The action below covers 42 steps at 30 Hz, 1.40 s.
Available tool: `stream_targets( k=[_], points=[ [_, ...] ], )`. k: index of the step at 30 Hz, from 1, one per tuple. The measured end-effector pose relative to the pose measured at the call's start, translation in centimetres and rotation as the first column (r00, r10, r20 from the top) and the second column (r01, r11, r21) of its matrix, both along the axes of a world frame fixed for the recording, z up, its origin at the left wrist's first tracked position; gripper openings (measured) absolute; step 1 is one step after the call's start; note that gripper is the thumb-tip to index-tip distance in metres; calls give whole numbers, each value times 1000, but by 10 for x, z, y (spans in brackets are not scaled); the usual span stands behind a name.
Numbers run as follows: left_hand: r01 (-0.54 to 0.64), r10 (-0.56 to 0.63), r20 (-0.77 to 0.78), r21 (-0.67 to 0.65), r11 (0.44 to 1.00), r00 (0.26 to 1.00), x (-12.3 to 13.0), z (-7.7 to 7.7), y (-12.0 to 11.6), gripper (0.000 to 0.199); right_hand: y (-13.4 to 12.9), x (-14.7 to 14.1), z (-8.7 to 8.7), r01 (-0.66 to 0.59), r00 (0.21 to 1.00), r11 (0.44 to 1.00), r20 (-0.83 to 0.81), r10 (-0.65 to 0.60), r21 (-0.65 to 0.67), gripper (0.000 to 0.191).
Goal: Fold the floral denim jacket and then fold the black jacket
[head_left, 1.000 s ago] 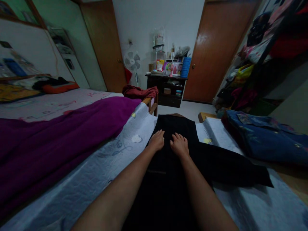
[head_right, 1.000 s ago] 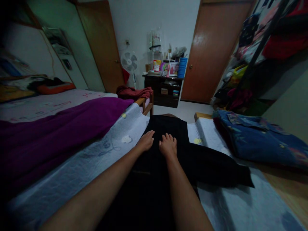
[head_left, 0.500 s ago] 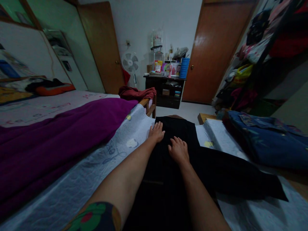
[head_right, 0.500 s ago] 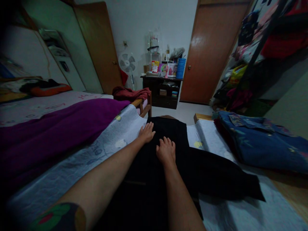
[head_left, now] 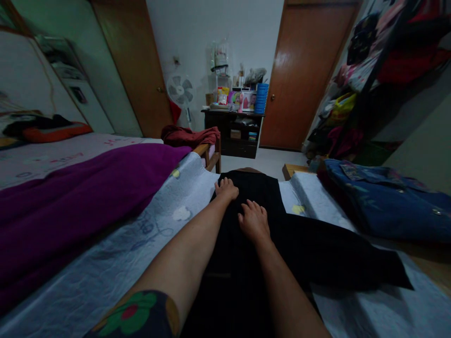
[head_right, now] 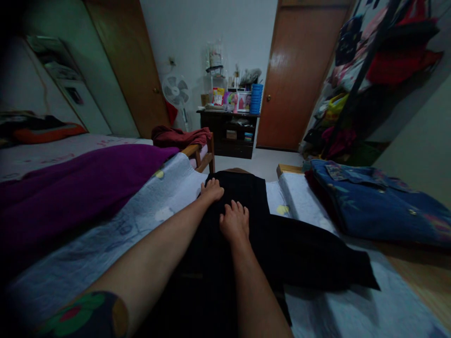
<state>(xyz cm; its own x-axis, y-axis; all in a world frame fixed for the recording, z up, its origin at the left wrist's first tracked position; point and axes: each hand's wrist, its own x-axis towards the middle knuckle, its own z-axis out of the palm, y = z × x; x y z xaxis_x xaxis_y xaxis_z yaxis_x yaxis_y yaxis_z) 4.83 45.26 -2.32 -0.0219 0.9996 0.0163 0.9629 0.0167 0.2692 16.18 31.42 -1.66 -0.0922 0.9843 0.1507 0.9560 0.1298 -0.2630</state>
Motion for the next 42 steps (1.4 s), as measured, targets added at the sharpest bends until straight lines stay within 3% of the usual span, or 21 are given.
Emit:
stream_targets(
  k=[5, 10, 13, 26, 31, 37, 42],
  points=[
    [-5, 1, 49, 76, 997, 999, 0, -8, -9, 60, 2, 0, -1, 8, 1000, 1000, -19, -8, -4, 43],
    [17, -59, 143, 278, 961, 988, -9, -11, -13, 49, 3, 1, 1, 22, 999, 999, -43, -23, -27, 43],
    [-9, -52, 178, 327, 945, 983, -14, -9, -13, 47, 3, 1, 2, 17, 999, 999, -48, -19, -32, 44],
    [59, -102, 178, 235, 970, 979, -10, -20, -5, 47, 2, 2, 1, 18, 999, 1000, -38, -19, -21, 41],
    [25, -76, 245, 204, 979, 967, -17, -11, -6, 45, 1, 2, 3, 6, 999, 1000, -40, -7, -14, 41],
    [61, -58, 311, 0, 998, 949, -29, 7, -14, 45, 1, 1, 4, 17, 998, 1000, -56, -18, -6, 40],
    [122, -101, 309, -49, 991, 946, -25, 5, -38, 46, -1, 2, 8, 25, 996, 1000, -84, -26, -5, 39]
  ],
)
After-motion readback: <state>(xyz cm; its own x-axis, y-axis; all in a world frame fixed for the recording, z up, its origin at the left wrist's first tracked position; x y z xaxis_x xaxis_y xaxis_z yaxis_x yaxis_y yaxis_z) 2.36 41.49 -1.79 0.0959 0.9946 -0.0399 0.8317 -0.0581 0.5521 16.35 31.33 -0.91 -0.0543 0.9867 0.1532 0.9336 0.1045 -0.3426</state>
